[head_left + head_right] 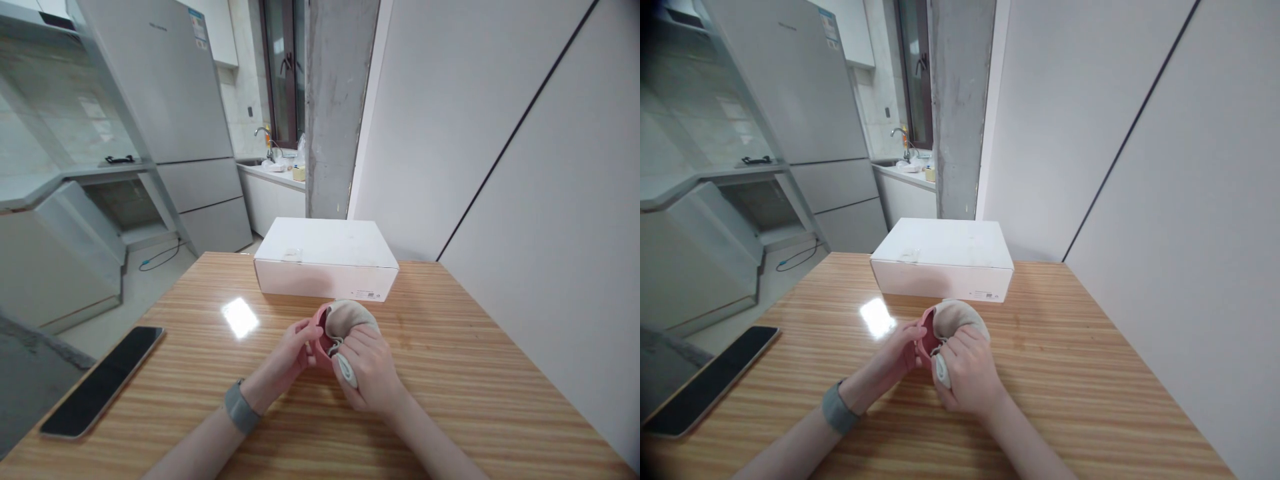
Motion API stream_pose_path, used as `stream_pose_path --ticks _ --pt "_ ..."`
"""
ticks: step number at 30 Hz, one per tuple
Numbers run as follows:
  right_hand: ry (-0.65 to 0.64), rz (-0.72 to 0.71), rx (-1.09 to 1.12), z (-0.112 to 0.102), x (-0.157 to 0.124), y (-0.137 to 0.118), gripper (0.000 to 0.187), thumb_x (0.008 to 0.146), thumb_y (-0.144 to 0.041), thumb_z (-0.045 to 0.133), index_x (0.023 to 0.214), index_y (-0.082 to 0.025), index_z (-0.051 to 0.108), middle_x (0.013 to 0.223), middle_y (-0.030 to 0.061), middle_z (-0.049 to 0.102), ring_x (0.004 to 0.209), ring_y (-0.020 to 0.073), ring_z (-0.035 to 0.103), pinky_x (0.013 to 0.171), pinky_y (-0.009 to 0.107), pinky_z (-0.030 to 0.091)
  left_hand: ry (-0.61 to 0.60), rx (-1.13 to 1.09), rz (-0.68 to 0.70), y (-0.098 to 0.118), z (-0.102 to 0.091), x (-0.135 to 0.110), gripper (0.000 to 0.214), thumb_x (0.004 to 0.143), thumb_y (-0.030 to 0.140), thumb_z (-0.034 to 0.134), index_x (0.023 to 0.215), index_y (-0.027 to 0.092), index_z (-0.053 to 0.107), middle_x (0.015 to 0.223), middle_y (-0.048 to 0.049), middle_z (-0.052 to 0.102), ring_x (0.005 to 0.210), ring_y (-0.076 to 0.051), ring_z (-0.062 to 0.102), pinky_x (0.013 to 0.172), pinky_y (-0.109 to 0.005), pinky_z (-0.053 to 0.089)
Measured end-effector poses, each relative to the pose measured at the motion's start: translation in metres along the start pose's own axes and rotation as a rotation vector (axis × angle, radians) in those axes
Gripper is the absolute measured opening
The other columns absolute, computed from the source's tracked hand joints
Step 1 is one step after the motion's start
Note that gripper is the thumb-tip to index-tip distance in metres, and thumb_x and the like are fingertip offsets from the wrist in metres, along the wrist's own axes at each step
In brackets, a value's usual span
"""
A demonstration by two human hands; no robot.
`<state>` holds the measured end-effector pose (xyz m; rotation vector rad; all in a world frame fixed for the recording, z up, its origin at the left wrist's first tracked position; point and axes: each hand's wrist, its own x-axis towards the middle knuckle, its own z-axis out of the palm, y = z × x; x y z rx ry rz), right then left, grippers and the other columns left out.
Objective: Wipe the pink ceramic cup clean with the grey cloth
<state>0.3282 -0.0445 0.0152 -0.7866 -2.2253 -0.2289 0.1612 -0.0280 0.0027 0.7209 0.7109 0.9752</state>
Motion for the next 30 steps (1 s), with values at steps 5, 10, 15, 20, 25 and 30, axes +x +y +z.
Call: stream_pose_path --ticks 5,10,15,20,25,30 --pt "0.087 0.015 -0.043 0.002 0.001 -0.003 0.025 0.083 -0.019 0.047 0.058 -0.019 0.053 0.055 0.0046 0.053 0.056 0.0178 0.044 0.058 0.034 0.033 -0.046 -0.121 0.018 -0.006 0.005 0.0 0.027 0.074 0.029 0.073 0.096 0.017 0.066 0.067 0.0024 0.061 0.058 -0.008 0.052 0.053 -0.018 0.041" --pt "-0.032 0.021 0.083 -0.006 0.004 -0.001 0.028 0.084 -0.023 0.045 0.056 -0.021 0.05 0.053 0.0017 0.052 0.052 0.0162 0.044 0.057 0.033 0.032 -0.128 -0.142 -0.161 0.0 0.004 0.001 0.045 0.082 0.052 0.059 0.101 0.012 0.069 0.08 -0.0063 0.07 0.066 -0.015 0.06 0.058 -0.025 0.047" --pt "-0.086 -0.012 0.182 -0.009 0.003 0.003 0.033 0.088 -0.025 0.04 0.056 -0.022 0.048 0.052 0.0007 0.052 0.051 0.0156 0.042 0.055 0.033 0.03 -0.056 -0.064 -0.17 0.003 -0.004 0.005 0.043 0.082 0.049 0.064 0.103 0.011 0.069 0.089 -0.0083 0.072 0.075 -0.017 0.063 0.068 -0.027 0.049" --pt "-0.089 -0.033 0.178 -0.01 0.0 0.004 0.031 0.086 -0.026 0.04 0.056 -0.021 0.048 0.053 0.0017 0.052 0.052 0.0161 0.042 0.055 0.034 0.03 0.019 0.04 -0.143 0.004 -0.013 0.005 0.034 0.077 0.04 0.07 0.094 0.01 0.07 0.077 -0.0054 0.07 0.069 -0.017 0.06 0.068 -0.03 0.048" --pt "-0.053 -0.029 0.155 -0.006 -0.001 0.006 0.03 0.087 -0.024 0.042 0.058 -0.021 0.049 0.054 0.0013 0.051 0.053 0.016 0.042 0.058 0.034 0.033 0.068 0.02 -0.064 -0.003 -0.011 0.005 0.031 0.072 0.041 0.074 0.081 0.012 0.069 0.068 -0.0022 0.067 0.062 -0.014 0.058 0.06 -0.026 0.045" --pt "0.037 0.081 0.041 0.003 0.0 0.001 0.03 0.087 -0.02 0.042 0.059 -0.02 0.051 0.056 0.0036 0.055 0.057 0.0175 0.045 0.06 0.034 0.034 0.044 -0.052 -0.025 -0.012 -0.001 0.001 0.026 0.072 0.038 0.075 0.079 0.014 0.067 0.063 0.0011 0.063 0.057 -0.011 0.054 0.057 -0.024 0.047"
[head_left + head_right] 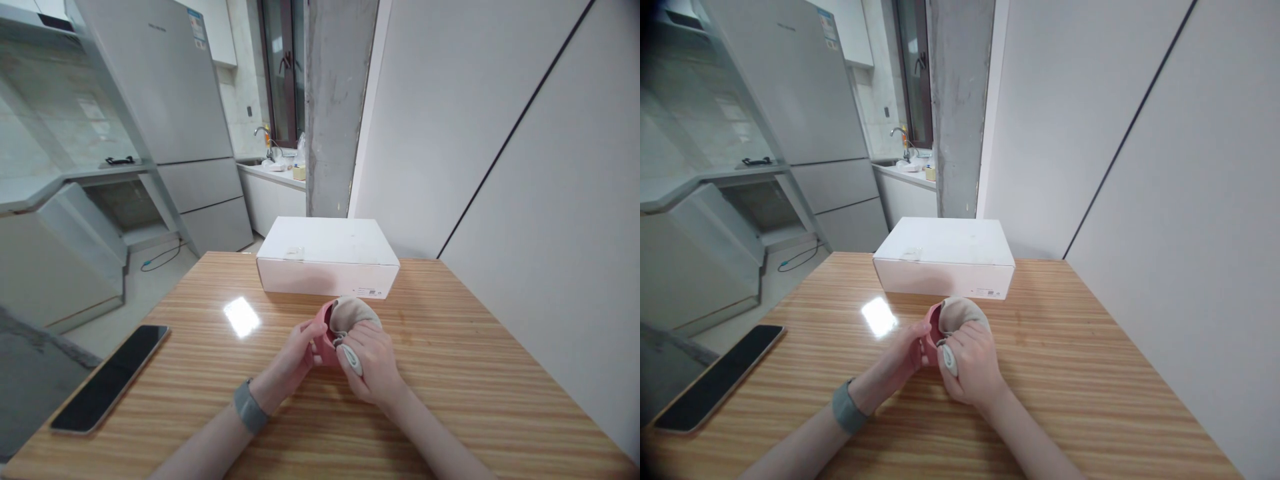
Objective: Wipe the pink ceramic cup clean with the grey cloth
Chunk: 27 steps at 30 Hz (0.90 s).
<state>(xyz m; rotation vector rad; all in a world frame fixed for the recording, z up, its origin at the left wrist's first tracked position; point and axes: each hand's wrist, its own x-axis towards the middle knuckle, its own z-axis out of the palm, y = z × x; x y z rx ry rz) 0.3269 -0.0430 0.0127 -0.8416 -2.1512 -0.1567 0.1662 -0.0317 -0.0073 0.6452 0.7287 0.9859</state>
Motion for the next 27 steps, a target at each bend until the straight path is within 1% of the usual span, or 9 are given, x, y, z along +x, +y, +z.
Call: stream_pose_path --ticks 3,5,9,11,14,16,18,22,27 --pt "0.056 0.002 -0.064 0.002 0.001 -0.004 0.028 0.086 -0.019 0.044 0.059 -0.019 0.053 0.056 0.0046 0.056 0.057 0.0182 0.046 0.06 0.035 0.035 -0.037 -0.063 0.025 -0.001 0.005 -0.002 0.02 0.072 0.034 0.075 0.076 0.016 0.065 0.063 0.0031 0.061 0.059 -0.009 0.053 0.06 -0.021 0.046" --pt "0.043 -0.032 -0.06 0.0 0.002 -0.004 0.028 0.085 -0.019 0.045 0.058 -0.02 0.052 0.055 0.0038 0.054 0.056 0.0177 0.045 0.059 0.034 0.034 -0.066 -0.086 0.007 0.001 0.007 -0.001 0.023 0.076 0.038 0.071 0.079 0.016 0.067 0.067 0.0007 0.064 0.062 -0.01 0.056 0.061 -0.022 0.047" --pt "-0.065 -0.104 0.041 -0.012 0.004 -0.001 0.029 0.084 -0.023 0.044 0.056 -0.021 0.049 0.052 0.0015 0.051 0.052 0.0158 0.042 0.056 0.033 0.032 -0.14 -0.09 -0.053 0.01 0.006 0.0 0.035 0.084 0.042 0.062 0.105 0.015 0.069 0.094 -0.0071 0.072 0.079 -0.017 0.063 0.068 -0.027 0.049" --pt "-0.133 -0.118 0.079 -0.017 0.006 0.0 0.029 0.085 -0.024 0.043 0.056 -0.021 0.049 0.052 0.0011 0.052 0.051 0.0156 0.042 0.055 0.033 0.032 -0.153 -0.018 -0.087 0.015 0.001 0.0 0.038 0.085 0.041 0.062 0.11 0.013 0.067 0.1 -0.0102 0.072 0.085 -0.02 0.064 0.072 -0.028 0.05" --pt "-0.184 -0.118 0.103 -0.02 0.006 0.0 0.032 0.087 -0.025 0.041 0.057 -0.021 0.049 0.052 0.0015 0.053 0.051 0.0159 0.043 0.055 0.035 0.031 -0.141 0.126 -0.14 0.022 -0.009 -0.001 0.035 0.085 0.041 0.062 0.102 0.01 0.068 0.092 -0.011 0.072 0.08 -0.021 0.065 0.069 -0.031 0.051" --pt "-0.186 -0.122 0.118 -0.019 0.005 0.001 0.034 0.089 -0.027 0.038 0.057 -0.022 0.049 0.053 0.0018 0.053 0.051 0.0162 0.043 0.055 0.035 0.031 -0.136 0.18 -0.153 0.025 -0.015 -0.002 0.031 0.084 0.038 0.064 0.096 0.009 0.068 0.085 -0.0097 0.071 0.073 -0.02 0.064 0.066 -0.031 0.05" --pt "-0.181 -0.125 0.124 -0.016 0.004 0.002 0.036 0.091 -0.029 0.037 0.057 -0.022 0.049 0.053 0.0018 0.054 0.051 0.0166 0.044 0.055 0.035 0.032 -0.134 0.207 -0.149 0.028 -0.017 -0.003 0.028 0.083 0.034 0.065 0.097 0.01 0.067 0.082 -0.0084 0.071 0.069 -0.019 0.064 0.064 -0.031 0.05" --pt "-0.15 -0.105 0.115 -0.012 0.003 0.006 0.037 0.091 -0.028 0.039 0.057 -0.022 0.05 0.053 0.0015 0.053 0.052 0.0171 0.044 0.056 0.035 0.033 -0.112 0.192 -0.108 0.026 -0.015 -0.001 0.029 0.079 0.035 0.069 0.096 0.012 0.065 0.076 -0.0051 0.068 0.062 -0.016 0.062 0.059 -0.03 0.051" --pt "-0.065 -0.044 -0.007 -0.005 0.003 0.004 0.035 0.091 -0.024 0.041 0.058 -0.021 0.054 0.054 0.0033 0.056 0.055 0.0177 0.046 0.059 0.035 0.034 -0.072 0.092 -0.033 0.01 -0.006 0.002 0.028 0.075 0.036 0.074 0.091 0.016 0.061 0.075 -0.0008 0.064 0.061 -0.013 0.06 0.062 -0.029 0.053"
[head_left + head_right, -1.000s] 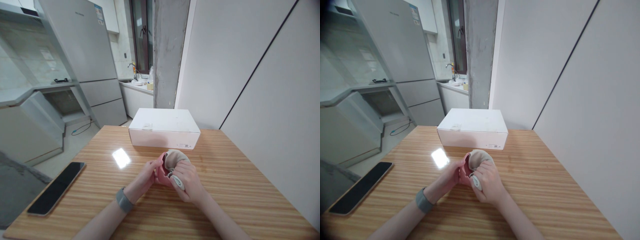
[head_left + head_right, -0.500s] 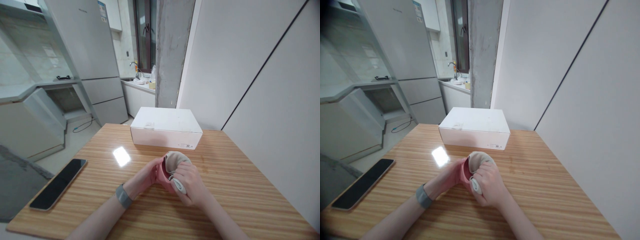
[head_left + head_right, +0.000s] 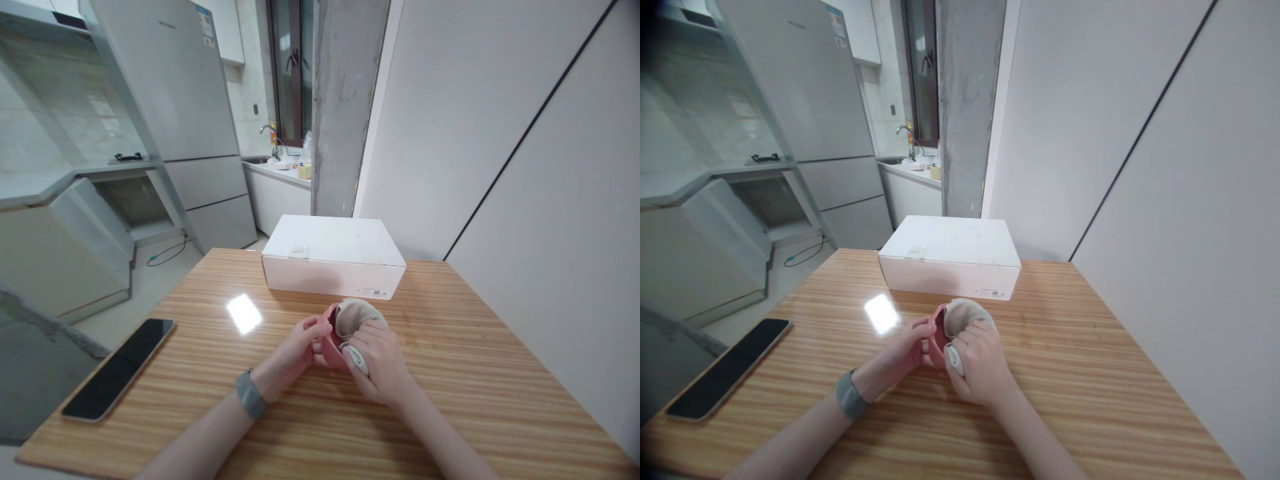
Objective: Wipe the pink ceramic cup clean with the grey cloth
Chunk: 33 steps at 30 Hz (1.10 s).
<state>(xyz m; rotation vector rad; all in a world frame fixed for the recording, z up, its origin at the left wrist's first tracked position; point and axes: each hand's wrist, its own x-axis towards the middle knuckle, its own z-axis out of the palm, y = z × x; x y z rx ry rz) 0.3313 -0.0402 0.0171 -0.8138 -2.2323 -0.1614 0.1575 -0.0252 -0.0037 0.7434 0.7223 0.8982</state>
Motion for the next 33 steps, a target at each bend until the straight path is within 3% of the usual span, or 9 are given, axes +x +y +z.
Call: stream_pose_path --ticks 5,8,11,15,18,22,26,33 --pt "0.111 0.085 -0.181 0.011 0.0 -0.009 0.032 0.087 -0.021 0.045 0.058 -0.019 0.056 0.054 0.0054 0.056 0.056 0.0182 0.045 0.061 0.035 0.031 0.015 -0.237 0.038 -0.011 0.01 0.001 0.023 0.069 0.021 0.078 0.082 0.018 0.06 0.068 0.0049 0.059 0.061 -0.008 0.055 0.066 -0.024 0.05" --pt "0.101 0.064 -0.117 0.009 0.0 -0.011 0.029 0.086 -0.022 0.046 0.058 -0.019 0.055 0.054 0.0043 0.055 0.054 0.0172 0.044 0.059 0.034 0.03 -0.039 -0.22 -0.04 -0.004 0.011 -0.001 0.023 0.078 0.037 0.069 0.084 0.015 0.065 0.067 0.0006 0.061 0.06 -0.011 0.056 0.061 -0.025 0.05" --pt "0.051 0.028 0.009 0.002 -0.001 -0.011 0.029 0.085 -0.021 0.046 0.058 -0.02 0.053 0.054 0.0033 0.055 0.054 0.0166 0.044 0.058 0.033 0.03 -0.097 -0.2 -0.109 0.007 0.01 -0.004 0.04 0.083 0.047 0.06 0.105 0.014 0.068 0.088 -0.0062 0.07 0.07 -0.016 0.063 0.062 -0.027 0.049" --pt "0.0 -0.014 0.118 -0.005 0.0 -0.009 0.029 0.085 -0.022 0.044 0.056 -0.021 0.047 0.052 0.0014 0.05 0.052 0.0157 0.042 0.057 0.032 0.029 -0.117 -0.207 -0.052 0.01 0.012 -0.004 0.041 0.085 0.043 0.062 0.113 0.013 0.067 0.11 -0.0088 0.071 0.1 -0.022 0.064 0.085 -0.03 0.048" --pt "-0.008 -0.02 0.164 -0.006 -0.001 -0.008 0.03 0.086 -0.022 0.042 0.056 -0.022 0.045 0.052 0.0005 0.048 0.051 0.0152 0.04 0.055 0.032 0.028 -0.11 -0.168 -0.031 0.006 0.01 -0.002 0.041 0.087 0.042 0.062 0.111 0.01 0.068 0.11 -0.0099 0.072 0.109 -0.023 0.061 0.097 -0.03 0.042" --pt "-0.031 -0.044 0.173 -0.005 -0.004 -0.006 0.029 0.085 -0.024 0.042 0.056 -0.022 0.046 0.052 0.0006 0.049 0.051 0.0155 0.041 0.055 0.032 0.028 -0.097 -0.078 -0.117 0.001 0.0 0.001 0.046 0.084 0.042 0.065 0.115 0.009 0.066 0.111 -0.0109 0.071 0.107 -0.026 0.061 0.097 -0.035 0.042" --pt "-0.044 -0.043 0.135 -0.004 -0.004 -0.004 0.028 0.084 -0.025 0.044 0.057 -0.021 0.048 0.053 0.0013 0.051 0.051 0.0159 0.043 0.056 0.034 0.03 -0.039 -0.058 -0.067 -0.003 -0.007 0.005 0.041 0.078 0.041 0.07 0.105 0.009 0.068 0.1 -0.0092 0.072 0.1 -0.022 0.062 0.097 -0.034 0.041" --pt "-0.031 -0.004 0.089 -0.006 -0.001 0.001 0.031 0.086 -0.023 0.044 0.056 -0.02 0.05 0.053 0.0026 0.053 0.054 0.0164 0.045 0.059 0.034 0.033 -0.002 -0.063 -0.005 -0.006 0.004 0.002 0.043 0.077 0.043 0.069 0.109 0.015 0.066 0.098 -0.0081 0.071 0.093 -0.023 0.064 0.078 -0.031 0.048"
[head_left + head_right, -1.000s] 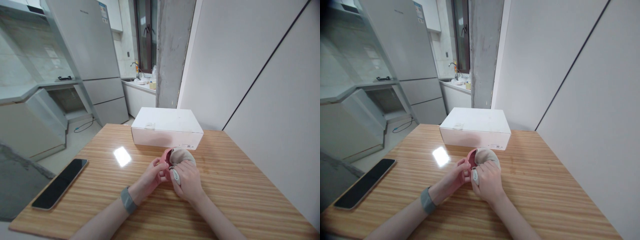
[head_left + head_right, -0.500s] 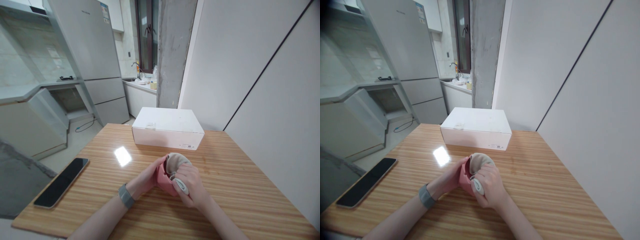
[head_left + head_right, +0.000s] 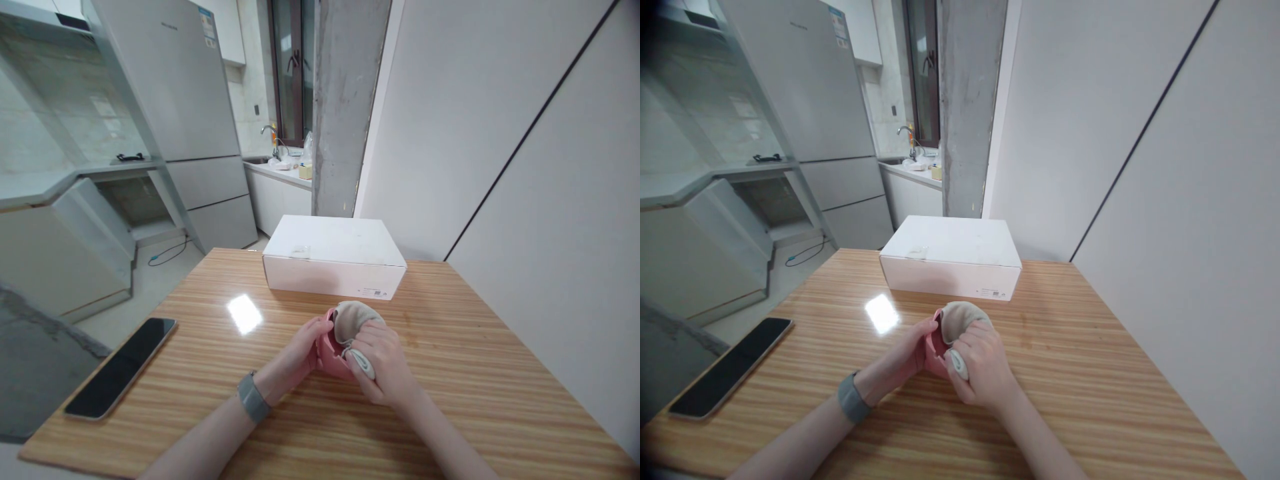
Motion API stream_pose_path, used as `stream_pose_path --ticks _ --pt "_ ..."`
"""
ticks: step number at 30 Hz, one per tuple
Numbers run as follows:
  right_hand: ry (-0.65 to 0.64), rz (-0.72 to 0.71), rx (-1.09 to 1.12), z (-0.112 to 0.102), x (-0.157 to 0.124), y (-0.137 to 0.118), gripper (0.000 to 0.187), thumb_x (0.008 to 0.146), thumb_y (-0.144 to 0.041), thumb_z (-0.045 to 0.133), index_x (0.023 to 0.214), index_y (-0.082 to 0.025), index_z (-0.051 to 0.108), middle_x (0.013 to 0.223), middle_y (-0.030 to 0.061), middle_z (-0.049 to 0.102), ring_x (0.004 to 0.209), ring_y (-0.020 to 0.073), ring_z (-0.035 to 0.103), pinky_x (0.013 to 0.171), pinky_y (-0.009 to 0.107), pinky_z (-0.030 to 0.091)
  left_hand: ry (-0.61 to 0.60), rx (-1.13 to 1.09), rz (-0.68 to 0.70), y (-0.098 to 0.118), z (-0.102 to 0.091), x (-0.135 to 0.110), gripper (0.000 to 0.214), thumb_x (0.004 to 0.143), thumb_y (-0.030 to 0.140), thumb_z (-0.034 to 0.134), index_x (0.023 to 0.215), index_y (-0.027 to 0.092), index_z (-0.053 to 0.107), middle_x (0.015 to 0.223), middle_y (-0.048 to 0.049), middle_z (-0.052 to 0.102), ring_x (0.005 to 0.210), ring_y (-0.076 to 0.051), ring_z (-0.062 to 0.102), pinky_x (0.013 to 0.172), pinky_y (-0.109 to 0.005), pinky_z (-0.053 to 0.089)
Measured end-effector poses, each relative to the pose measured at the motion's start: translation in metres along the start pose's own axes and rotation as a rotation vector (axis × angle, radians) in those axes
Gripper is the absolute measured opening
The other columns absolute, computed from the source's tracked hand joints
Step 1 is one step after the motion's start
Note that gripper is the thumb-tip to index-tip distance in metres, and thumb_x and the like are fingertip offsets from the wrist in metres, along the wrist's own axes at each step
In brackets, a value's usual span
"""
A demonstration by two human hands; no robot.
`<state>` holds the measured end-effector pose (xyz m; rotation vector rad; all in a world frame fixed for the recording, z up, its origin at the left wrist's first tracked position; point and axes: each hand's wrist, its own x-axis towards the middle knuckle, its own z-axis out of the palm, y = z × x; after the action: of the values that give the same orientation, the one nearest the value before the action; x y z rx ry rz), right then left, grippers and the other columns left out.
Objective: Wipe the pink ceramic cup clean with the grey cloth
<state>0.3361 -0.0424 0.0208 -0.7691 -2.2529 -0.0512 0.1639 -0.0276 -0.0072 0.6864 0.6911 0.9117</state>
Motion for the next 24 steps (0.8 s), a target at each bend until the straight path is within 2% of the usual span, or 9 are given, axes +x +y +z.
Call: stream_pose_path --ticks 5,10,14,16,20,24 --pt "0.009 0.015 -0.079 0.002 0.001 -0.003 0.031 0.086 -0.022 0.046 0.057 -0.018 0.054 0.055 0.0042 0.055 0.056 0.017 0.045 0.061 0.034 0.035 0.047 -0.005 0.023 0.001 0.004 -0.001 0.043 0.073 0.042 0.073 0.106 0.018 0.062 0.085 -0.0023 0.067 0.076 -0.017 0.063 0.062 -0.024 0.046" --pt "0.058 0.044 -0.182 0.011 0.004 -0.007 0.027 0.085 -0.021 0.047 0.06 -0.017 0.058 0.056 0.0054 0.057 0.057 0.0182 0.046 0.062 0.035 0.036 0.12 -0.101 0.119 -0.005 0.014 -0.002 0.034 0.073 0.036 0.075 0.095 0.02 0.055 0.066 0.0068 0.054 0.053 -0.006 0.048 0.048 -0.017 0.035" --pt "0.123 0.039 -0.198 0.013 0.006 -0.01 0.026 0.085 -0.018 0.047 0.061 -0.017 0.057 0.057 0.0056 0.056 0.058 0.0183 0.046 0.063 0.035 0.037 0.101 -0.206 0.264 -0.009 0.023 -0.006 0.03 0.074 0.025 0.073 0.1 0.02 0.057 0.075 0.0049 0.059 0.063 -0.007 0.052 0.058 -0.018 0.041" --pt "0.157 0.007 -0.191 0.01 0.006 -0.012 0.025 0.084 -0.018 0.049 0.06 -0.018 0.056 0.056 0.0048 0.055 0.056 0.0177 0.044 0.062 0.034 0.036 0.036 -0.219 0.244 -0.009 0.024 -0.007 0.034 0.077 0.026 0.071 0.108 0.02 0.061 0.082 0.0018 0.064 0.067 -0.009 0.055 0.062 -0.019 0.042" --pt "0.166 -0.041 -0.133 0.005 0.005 -0.015 0.022 0.081 -0.016 0.051 0.059 -0.019 0.053 0.054 0.0034 0.053 0.055 0.0167 0.042 0.058 0.033 0.034 -0.054 -0.2 0.123 -0.005 0.022 -0.004 0.047 0.086 0.042 0.059 0.127 0.021 0.059 0.098 -0.0044 0.07 0.073 -0.014 0.059 0.063 -0.024 0.045" --pt "0.13 -0.108 -0.054 0.001 0.005 -0.017 0.019 0.076 -0.015 0.052 0.057 -0.02 0.051 0.053 0.0022 0.051 0.054 0.0161 0.04 0.057 0.033 0.035 -0.028 -0.116 0.164 0.006 0.016 -0.002 0.044 0.087 0.045 0.058 0.118 0.016 0.067 0.114 -0.0075 0.069 0.101 -0.021 0.059 0.087 -0.029 0.045"
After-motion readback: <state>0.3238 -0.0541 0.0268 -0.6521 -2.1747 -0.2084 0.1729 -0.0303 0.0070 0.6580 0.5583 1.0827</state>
